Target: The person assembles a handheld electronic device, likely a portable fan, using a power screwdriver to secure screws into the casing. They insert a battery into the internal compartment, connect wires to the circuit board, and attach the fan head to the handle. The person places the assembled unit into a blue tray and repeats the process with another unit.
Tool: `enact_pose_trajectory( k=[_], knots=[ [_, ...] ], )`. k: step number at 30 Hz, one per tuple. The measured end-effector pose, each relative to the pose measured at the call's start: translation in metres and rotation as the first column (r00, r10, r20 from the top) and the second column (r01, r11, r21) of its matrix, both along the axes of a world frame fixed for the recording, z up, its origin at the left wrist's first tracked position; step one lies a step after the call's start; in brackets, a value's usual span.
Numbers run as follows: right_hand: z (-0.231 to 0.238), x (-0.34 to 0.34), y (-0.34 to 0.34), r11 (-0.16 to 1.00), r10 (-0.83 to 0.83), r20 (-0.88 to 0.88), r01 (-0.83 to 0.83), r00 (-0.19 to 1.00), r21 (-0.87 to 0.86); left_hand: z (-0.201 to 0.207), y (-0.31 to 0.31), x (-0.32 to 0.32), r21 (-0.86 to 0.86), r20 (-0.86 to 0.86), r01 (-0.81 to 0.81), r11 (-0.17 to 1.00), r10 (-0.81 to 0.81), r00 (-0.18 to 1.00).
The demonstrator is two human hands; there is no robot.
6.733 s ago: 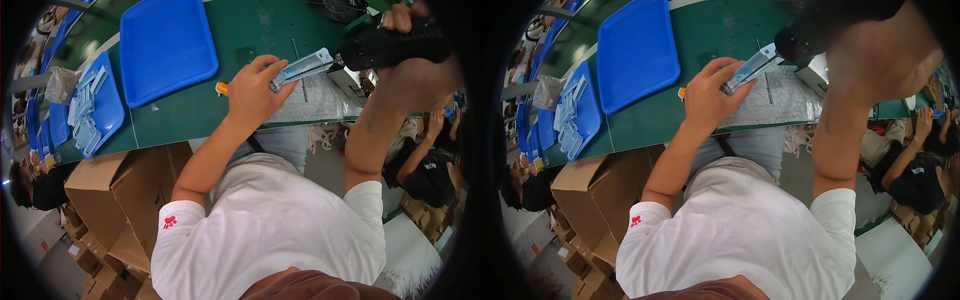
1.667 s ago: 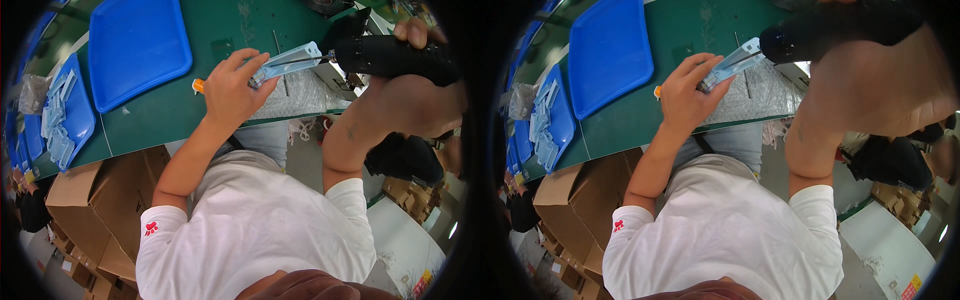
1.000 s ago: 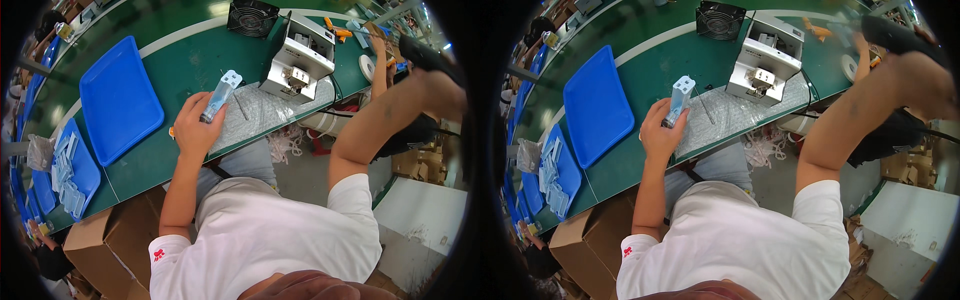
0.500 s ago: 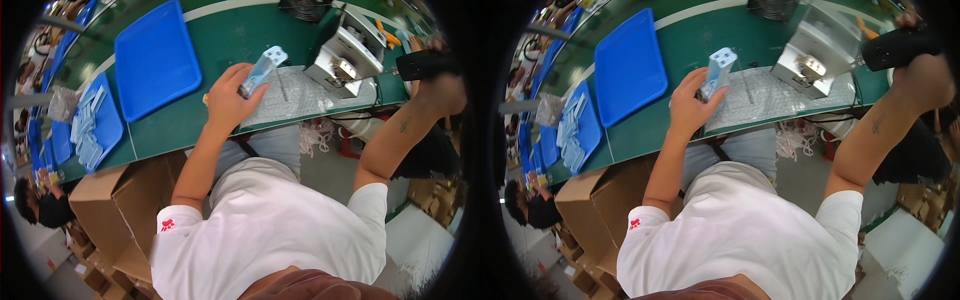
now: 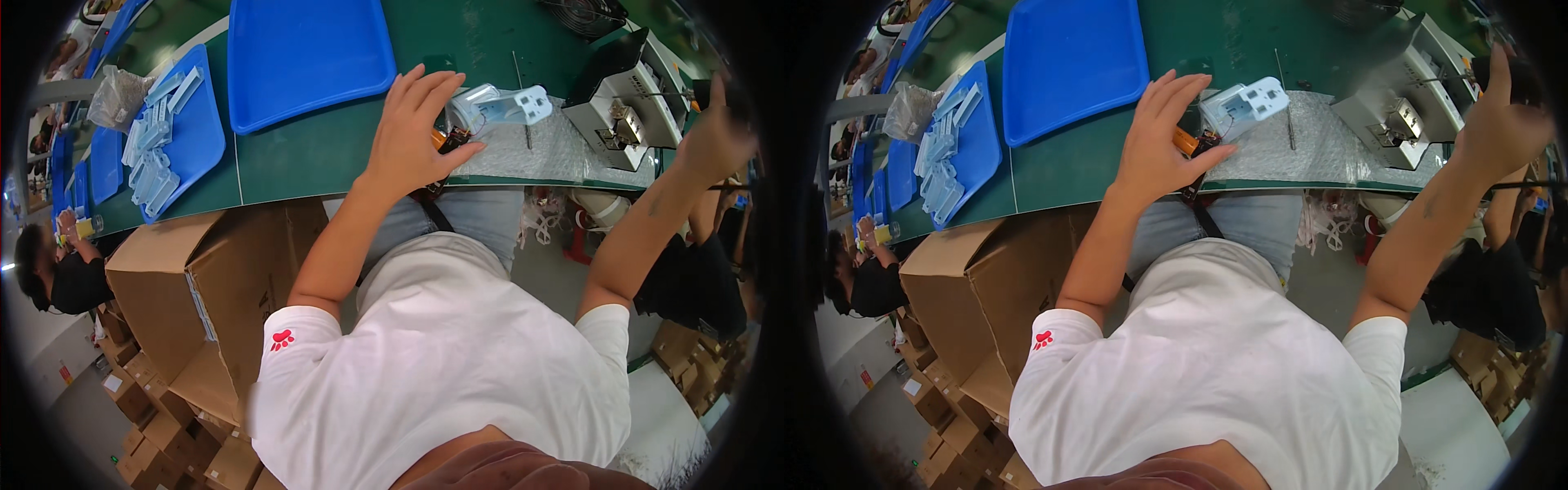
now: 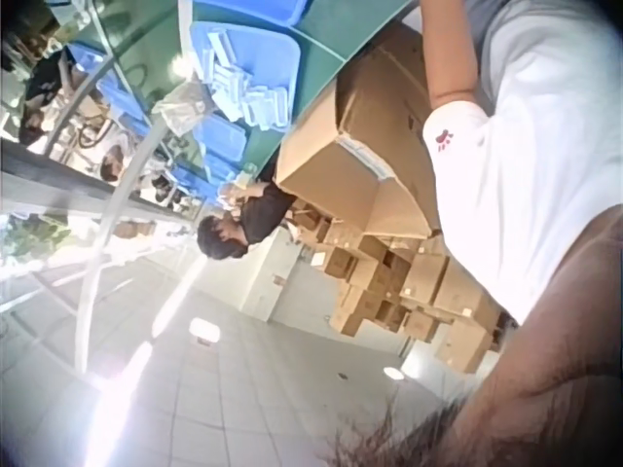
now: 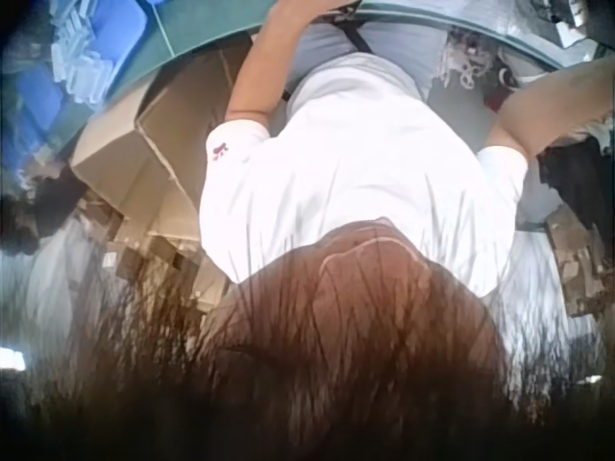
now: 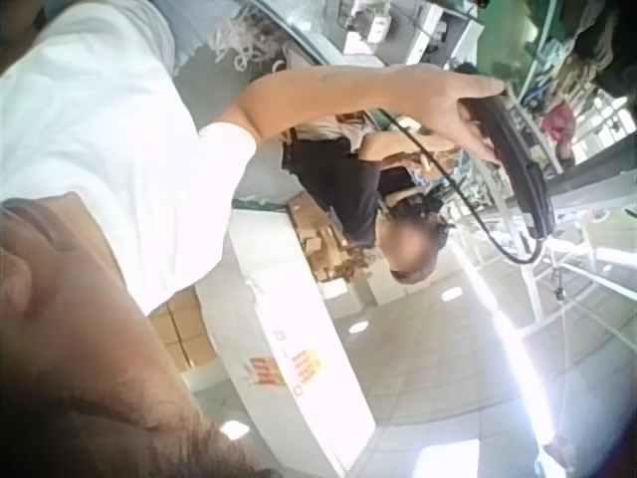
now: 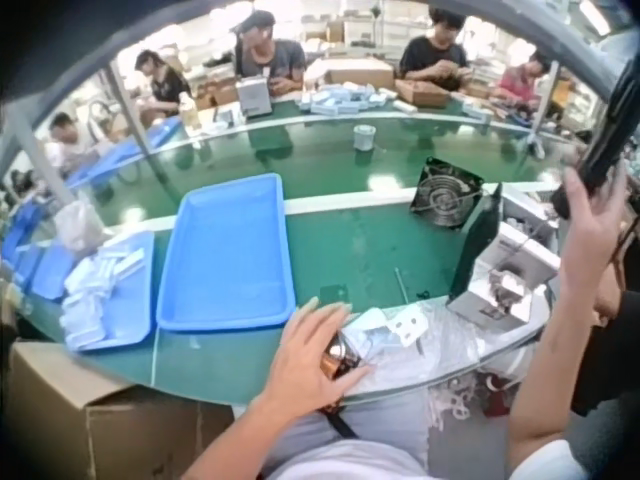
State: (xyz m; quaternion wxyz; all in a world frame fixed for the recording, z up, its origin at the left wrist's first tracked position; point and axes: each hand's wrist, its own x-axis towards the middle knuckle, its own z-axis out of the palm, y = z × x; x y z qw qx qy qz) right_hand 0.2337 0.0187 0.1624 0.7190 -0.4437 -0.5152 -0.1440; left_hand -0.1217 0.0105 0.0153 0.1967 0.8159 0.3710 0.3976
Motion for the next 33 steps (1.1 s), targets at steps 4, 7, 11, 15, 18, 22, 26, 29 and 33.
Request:
enact_pose_trajectory(
  k=[4,7,11,15,18,22,26,29,33],
  knots=[
    [-0.021,-0.017,-0.019,0.980,-0.200,0.174,0.197,0.964,0.034,-0.007,-0.012,-0.015,0.003,-0.007,-0.063,0.998,0.063,0.998],
    [-0.052,-0.045,-0.040,0.931,-0.363,0.265,0.339,0.893,0.134,-0.012,-0.018,-0.018,0.011,-0.004,-0.089,0.996,0.089,0.996],
    [-0.142,-0.109,-0.097,0.850,0.207,-0.144,-0.251,0.968,-0.463,-0.014,-0.021,-0.017,0.021,0.055,-0.092,0.996,0.090,0.994],
    [-0.161,-0.186,-0.107,0.417,0.291,-0.364,-0.460,0.885,-0.784,-0.011,-0.017,-0.015,0.009,0.037,-0.009,1.000,0.008,0.999],
    [-0.164,-0.196,-0.103,0.340,0.273,-0.664,-0.715,0.696,-0.611,-0.002,-0.013,-0.017,-0.085,0.005,0.090,0.992,-0.090,0.996],
    [-0.160,-0.199,-0.099,0.224,0.253,-0.701,-0.746,0.666,-0.628,0.012,-0.005,-0.021,-0.209,-0.028,0.192,0.959,-0.202,0.979],
    [-0.164,-0.200,-0.098,0.268,0.250,-0.747,-0.786,0.616,-0.558,0.028,0.013,-0.025,-0.521,0.037,0.288,0.803,-0.316,0.948],
    [-0.160,-0.202,-0.095,0.280,0.253,-0.756,-0.794,0.603,-0.539,0.032,0.024,-0.027,-0.545,0.124,0.398,0.738,-0.399,0.909],
    [-0.164,-0.203,-0.092,0.290,0.268,-0.758,-0.800,0.595,-0.526,0.037,0.032,-0.023,-0.619,0.151,0.415,0.667,-0.418,0.896]
  ],
)
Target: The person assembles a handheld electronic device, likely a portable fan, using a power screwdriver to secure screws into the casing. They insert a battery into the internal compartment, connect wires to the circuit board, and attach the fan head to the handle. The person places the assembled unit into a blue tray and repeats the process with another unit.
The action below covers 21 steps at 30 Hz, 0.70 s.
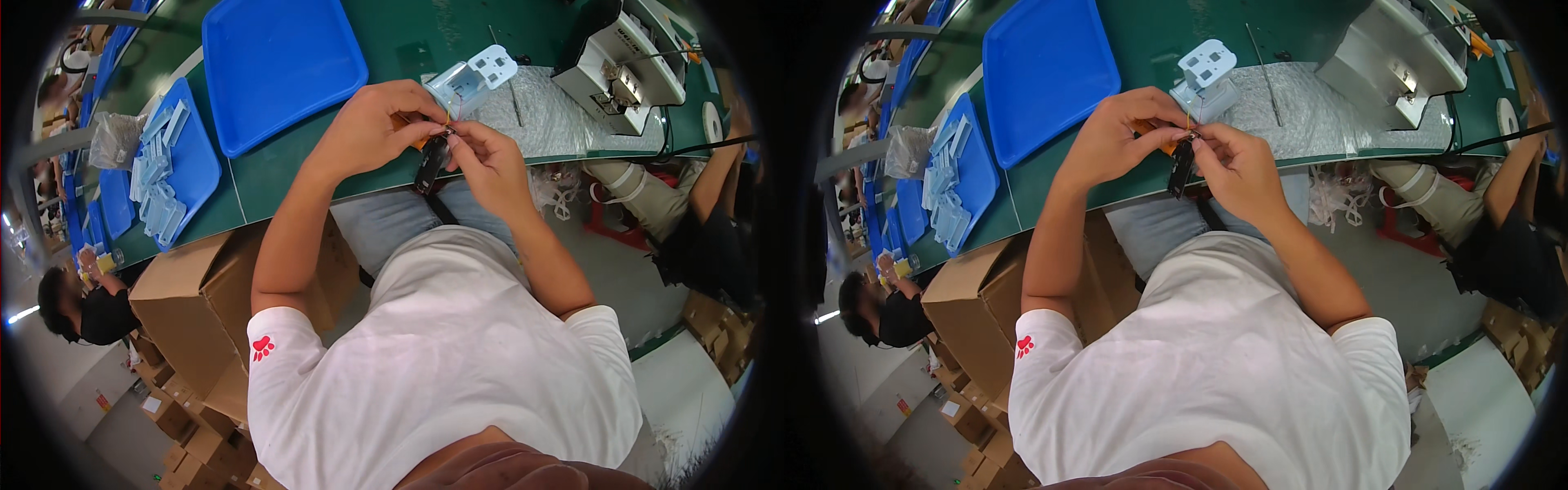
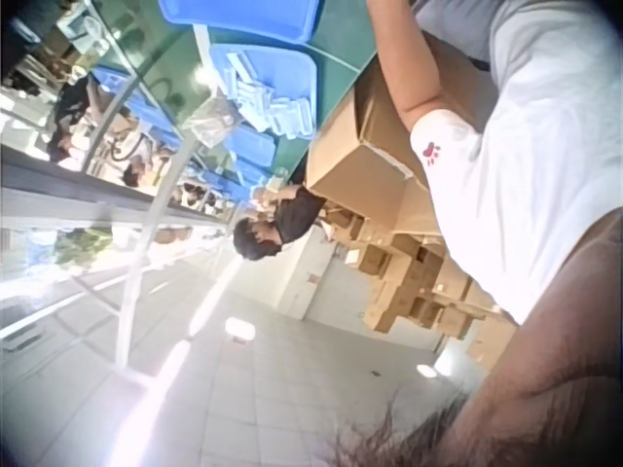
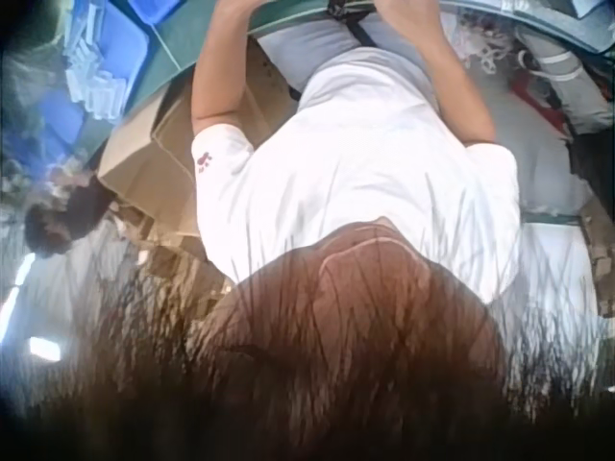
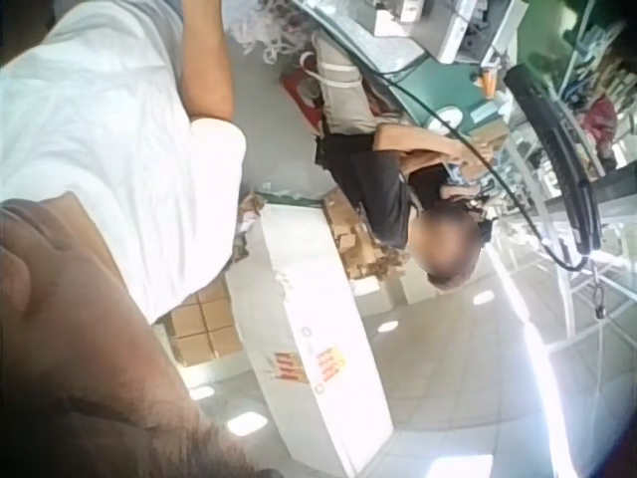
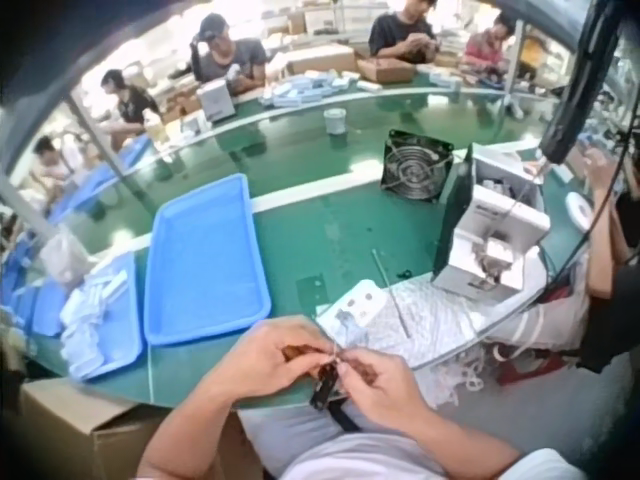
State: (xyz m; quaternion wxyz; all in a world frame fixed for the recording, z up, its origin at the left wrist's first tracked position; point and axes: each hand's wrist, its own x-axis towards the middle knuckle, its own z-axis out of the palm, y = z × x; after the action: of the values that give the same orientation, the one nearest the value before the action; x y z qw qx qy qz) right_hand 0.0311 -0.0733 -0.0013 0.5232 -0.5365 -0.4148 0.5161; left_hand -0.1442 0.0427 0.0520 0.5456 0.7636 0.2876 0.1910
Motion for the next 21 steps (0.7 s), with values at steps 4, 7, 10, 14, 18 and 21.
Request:
enact_pose_trajectory(
  k=[4,7,10,14,18,21],
  knots=[
    [-0.002,-0.005,0.001,0.999,-0.039,0.034,0.039,0.999,0.010,0.001,0.007,-0.001,0.098,-0.067,0.039,0.994,-0.033,0.997],
    [0.000,-0.005,0.002,0.997,-0.044,0.169,0.034,0.985,0.062,0.001,0.011,-0.003,0.151,-0.083,0.081,0.985,-0.069,0.994],
    [0.002,-0.004,0.002,0.996,-0.020,0.282,-0.004,0.959,0.084,0.006,0.015,-0.002,0.143,-0.115,0.132,0.981,-0.116,0.987],
    [0.005,-0.004,0.003,0.996,-0.045,0.346,0.015,0.937,0.089,0.004,0.018,-0.001,0.148,-0.162,0.186,0.971,-0.162,0.973],
    [0.002,-0.005,0.006,0.994,-0.066,0.353,0.031,0.933,0.103,0.010,0.018,0.001,0.216,-0.215,0.219,0.952,-0.172,0.961],
    [0.006,-0.006,0.009,0.994,-0.093,0.357,0.066,0.929,0.089,0.012,0.015,0.002,0.250,-0.240,0.207,0.946,-0.147,0.960]
  ],
)
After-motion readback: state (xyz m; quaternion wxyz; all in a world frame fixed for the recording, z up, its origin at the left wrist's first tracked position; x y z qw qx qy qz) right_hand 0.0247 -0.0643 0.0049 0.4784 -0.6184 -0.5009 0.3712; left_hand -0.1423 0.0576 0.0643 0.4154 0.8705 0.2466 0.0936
